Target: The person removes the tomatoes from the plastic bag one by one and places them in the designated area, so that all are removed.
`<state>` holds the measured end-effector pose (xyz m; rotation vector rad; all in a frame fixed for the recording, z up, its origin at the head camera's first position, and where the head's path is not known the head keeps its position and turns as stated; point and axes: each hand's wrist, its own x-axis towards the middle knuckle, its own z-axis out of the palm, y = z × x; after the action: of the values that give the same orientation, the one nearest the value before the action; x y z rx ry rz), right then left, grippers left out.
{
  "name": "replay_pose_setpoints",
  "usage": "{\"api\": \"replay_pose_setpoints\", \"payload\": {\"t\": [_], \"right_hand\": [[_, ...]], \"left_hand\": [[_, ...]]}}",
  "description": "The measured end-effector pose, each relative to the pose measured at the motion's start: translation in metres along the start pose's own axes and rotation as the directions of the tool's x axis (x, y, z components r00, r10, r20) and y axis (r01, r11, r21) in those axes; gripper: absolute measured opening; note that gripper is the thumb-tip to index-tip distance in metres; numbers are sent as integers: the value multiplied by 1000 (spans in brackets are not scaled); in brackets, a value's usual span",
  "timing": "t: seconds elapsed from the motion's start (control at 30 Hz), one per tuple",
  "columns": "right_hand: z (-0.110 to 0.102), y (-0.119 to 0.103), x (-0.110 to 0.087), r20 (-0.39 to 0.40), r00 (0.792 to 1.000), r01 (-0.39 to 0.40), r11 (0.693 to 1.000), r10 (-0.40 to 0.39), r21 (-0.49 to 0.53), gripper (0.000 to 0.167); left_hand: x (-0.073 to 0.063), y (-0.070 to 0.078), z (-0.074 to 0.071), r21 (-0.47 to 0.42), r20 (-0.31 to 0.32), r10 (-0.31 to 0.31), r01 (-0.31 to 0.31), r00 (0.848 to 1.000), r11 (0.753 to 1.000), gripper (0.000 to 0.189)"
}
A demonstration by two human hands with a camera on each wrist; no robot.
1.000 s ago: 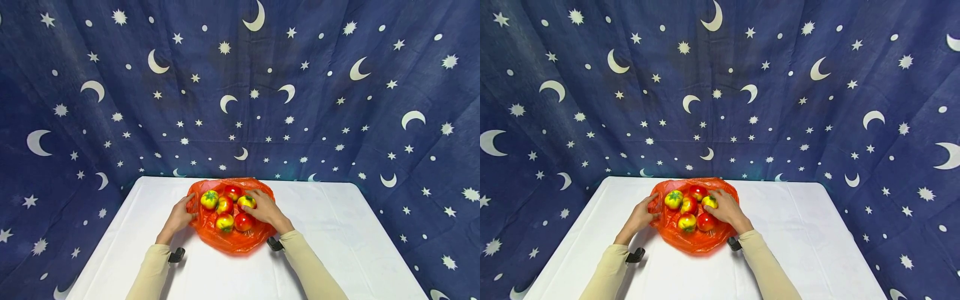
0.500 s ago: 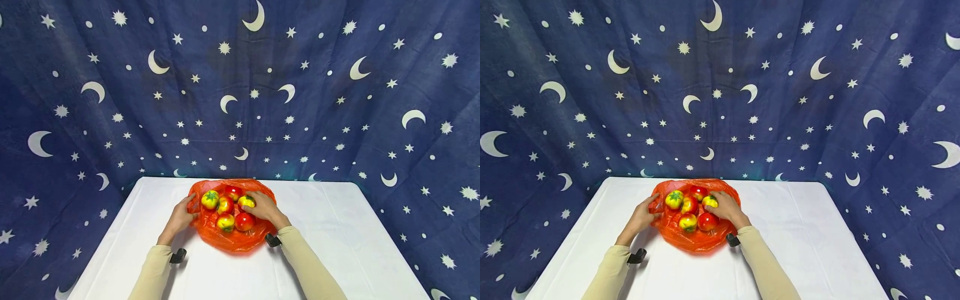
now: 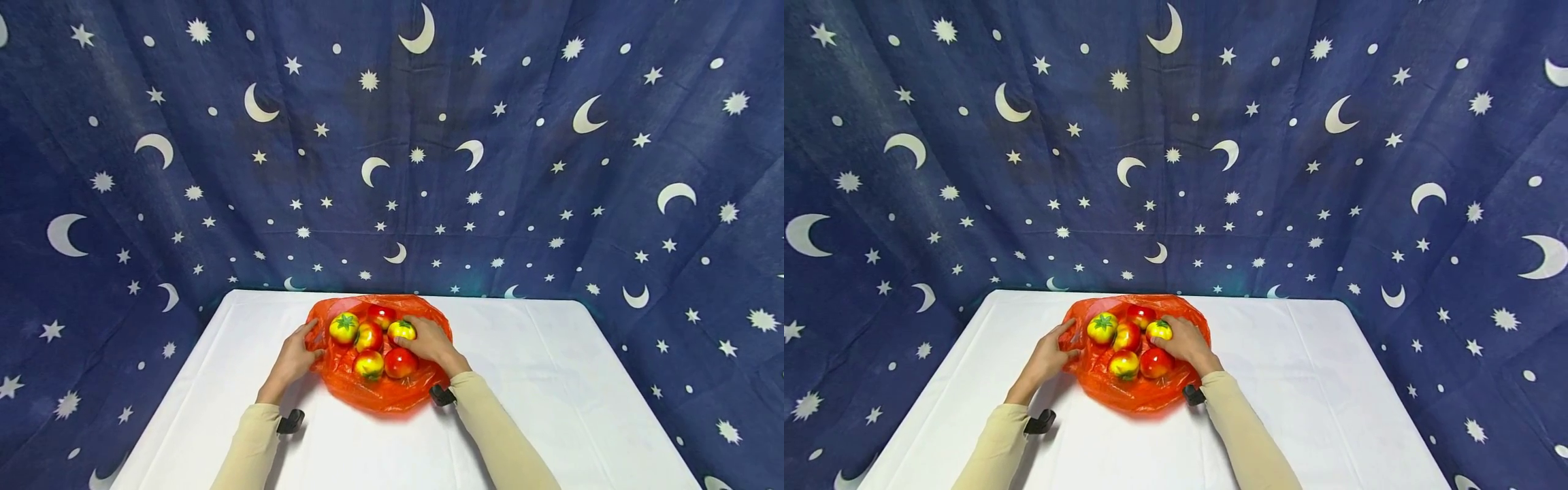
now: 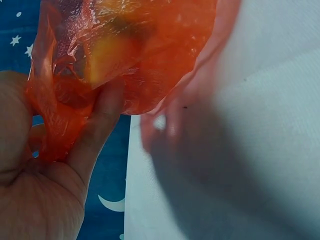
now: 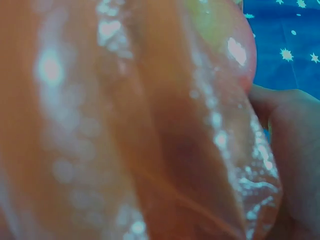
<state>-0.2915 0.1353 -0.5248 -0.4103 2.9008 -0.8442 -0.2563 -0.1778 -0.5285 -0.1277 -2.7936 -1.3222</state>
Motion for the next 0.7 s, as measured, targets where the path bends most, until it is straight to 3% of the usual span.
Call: {"api": "replay_pose_setpoints", "payload": {"t": [0.4,0.7], "right_hand": [[1,0,-2,-16,1000,-14,996,16,88,61],[-5,-5,-7,-85,996,27,994,-18,106,58]], "left_hand": [[-2,0,-1,-5,3,2,-2,1000,1000,74],[0,2,0,-8,3,0,0,1000,1000,74]]}}
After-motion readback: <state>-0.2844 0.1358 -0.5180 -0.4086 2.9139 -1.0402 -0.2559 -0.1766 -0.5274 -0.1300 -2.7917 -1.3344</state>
